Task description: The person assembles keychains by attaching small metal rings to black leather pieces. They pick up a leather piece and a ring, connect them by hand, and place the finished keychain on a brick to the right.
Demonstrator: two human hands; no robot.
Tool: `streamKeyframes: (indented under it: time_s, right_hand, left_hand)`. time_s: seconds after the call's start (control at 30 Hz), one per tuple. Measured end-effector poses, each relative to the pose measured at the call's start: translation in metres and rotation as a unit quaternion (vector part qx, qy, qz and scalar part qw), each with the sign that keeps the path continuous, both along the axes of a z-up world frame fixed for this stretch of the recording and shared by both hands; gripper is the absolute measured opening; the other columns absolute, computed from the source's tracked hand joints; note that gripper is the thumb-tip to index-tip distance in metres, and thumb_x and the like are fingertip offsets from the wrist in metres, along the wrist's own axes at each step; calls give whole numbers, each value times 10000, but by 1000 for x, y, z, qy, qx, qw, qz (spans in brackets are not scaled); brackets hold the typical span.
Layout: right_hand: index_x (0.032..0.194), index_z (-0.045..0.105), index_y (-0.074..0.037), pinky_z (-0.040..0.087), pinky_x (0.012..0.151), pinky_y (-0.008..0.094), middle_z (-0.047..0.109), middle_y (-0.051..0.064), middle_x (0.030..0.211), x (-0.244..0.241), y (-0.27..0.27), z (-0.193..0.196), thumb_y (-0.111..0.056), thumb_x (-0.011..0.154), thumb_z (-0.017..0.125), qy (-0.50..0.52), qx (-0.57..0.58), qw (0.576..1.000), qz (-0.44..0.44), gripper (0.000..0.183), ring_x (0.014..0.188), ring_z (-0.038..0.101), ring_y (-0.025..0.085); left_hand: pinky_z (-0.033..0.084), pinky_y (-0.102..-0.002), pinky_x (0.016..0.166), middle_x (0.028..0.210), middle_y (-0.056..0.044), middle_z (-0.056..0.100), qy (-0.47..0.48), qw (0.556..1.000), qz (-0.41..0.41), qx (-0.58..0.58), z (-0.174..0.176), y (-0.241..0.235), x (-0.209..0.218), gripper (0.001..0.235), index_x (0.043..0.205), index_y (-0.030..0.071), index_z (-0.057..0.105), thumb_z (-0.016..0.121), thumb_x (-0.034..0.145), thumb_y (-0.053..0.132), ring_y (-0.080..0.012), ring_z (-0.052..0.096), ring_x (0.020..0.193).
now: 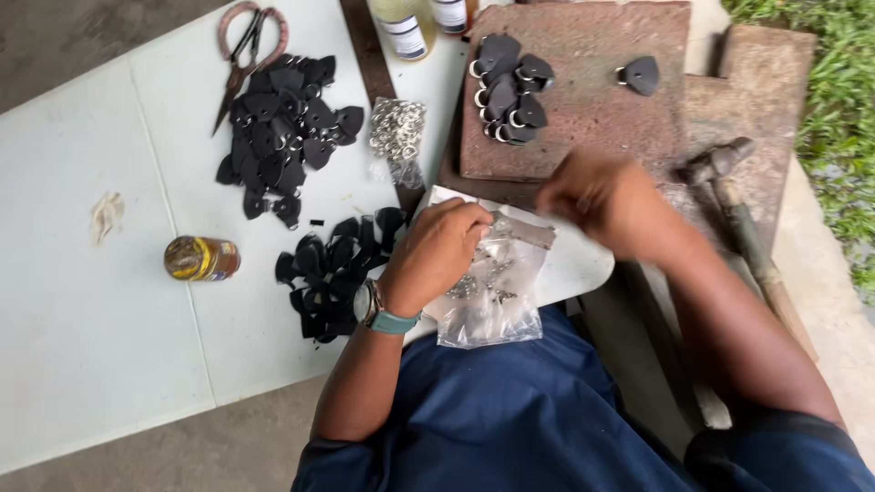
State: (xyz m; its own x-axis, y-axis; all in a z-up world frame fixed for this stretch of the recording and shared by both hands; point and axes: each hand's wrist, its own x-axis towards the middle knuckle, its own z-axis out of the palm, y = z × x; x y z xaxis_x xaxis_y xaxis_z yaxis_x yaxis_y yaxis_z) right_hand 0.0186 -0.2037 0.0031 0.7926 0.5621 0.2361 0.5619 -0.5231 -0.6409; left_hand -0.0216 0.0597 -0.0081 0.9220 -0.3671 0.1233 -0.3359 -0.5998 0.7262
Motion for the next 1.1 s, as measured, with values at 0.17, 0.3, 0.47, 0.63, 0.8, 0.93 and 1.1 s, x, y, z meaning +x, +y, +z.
streamKeyframes:
  time_s: [0.17, 0.3, 0.47, 0.63, 0.8, 0.93, 1.1]
  right_hand:
    - [946, 746, -44, 582, 703, 389, 732, 94, 928, -28, 49, -2, -87, 823, 765, 92, -9, 983, 156, 132, 789, 724, 292]
    - [917, 757, -42, 576, 686, 398, 725, 84, 892, -39, 57, -6, -103, 806, 768, 125, -43, 977, 169, 127, 769, 723, 293]
    - [981, 734, -52, 549, 700, 438, 675, 114, 869, -46, 58, -17, -128, 852, 740, 43, -71, 987, 138, 151, 769, 694, 331]
    - [1051, 749, -94, 554, 666, 420, 700, 84, 940, -38, 54, -25, -166, 859, 731, 22, -104, 989, 102, 207, 773, 700, 318]
    - [1023, 766, -107, 568, 674, 405, 712, 53, 994, -39, 57, -35, -197, 877, 710, 16, -132, 985, 108, 180, 788, 718, 284]
    - [980, 764, -104, 574, 719, 404, 705, 67, 1030, -37, 58, -40, -211, 881, 690, 22, -176, 979, 103, 163, 815, 719, 291]
    - [1024, 747, -89, 572, 807, 400, 704, 89, 1115, -28, 49, -43, -147, 867, 648, 46, -148, 979, 136, 194, 909, 718, 308]
  left_hand:
    - [545, -459, 785, 935, -155, 691, 70, 994, -17, 85, 0, 10, -28, 113, 937, 11, 668, 696, 899, 113, -342, 697, 850]
    - [541, -475, 774, 967, -166, 676, 48, 997, 1, 54, -8, 9, -47, 131, 962, 16, 651, 719, 891, 104, -381, 680, 897]
    - [549, -473, 773, 958, -162, 666, 98, 992, -6, 82, -18, 8, -56, 233, 967, 23, 638, 779, 851, 168, -377, 687, 884]
    - [545, -489, 773, 990, -171, 667, 96, 992, -13, 77, -22, 7, -57, 258, 1024, 23, 652, 783, 848, 158, -392, 689, 899]
    - [554, -471, 788, 1000, -165, 674, 119, 989, -8, 88, -25, 7, -56, 265, 1033, 17, 650, 780, 855, 166, -372, 700, 902]
    - [546, -468, 807, 1008, -161, 687, 107, 991, -3, 76, -26, 8, -55, 267, 1026, 16, 655, 787, 840, 154, -372, 695, 934]
    - [540, -470, 829, 1017, -165, 699, 98, 993, 6, 58, -24, 9, -54, 254, 1016, 19, 659, 791, 830, 132, -376, 688, 961]
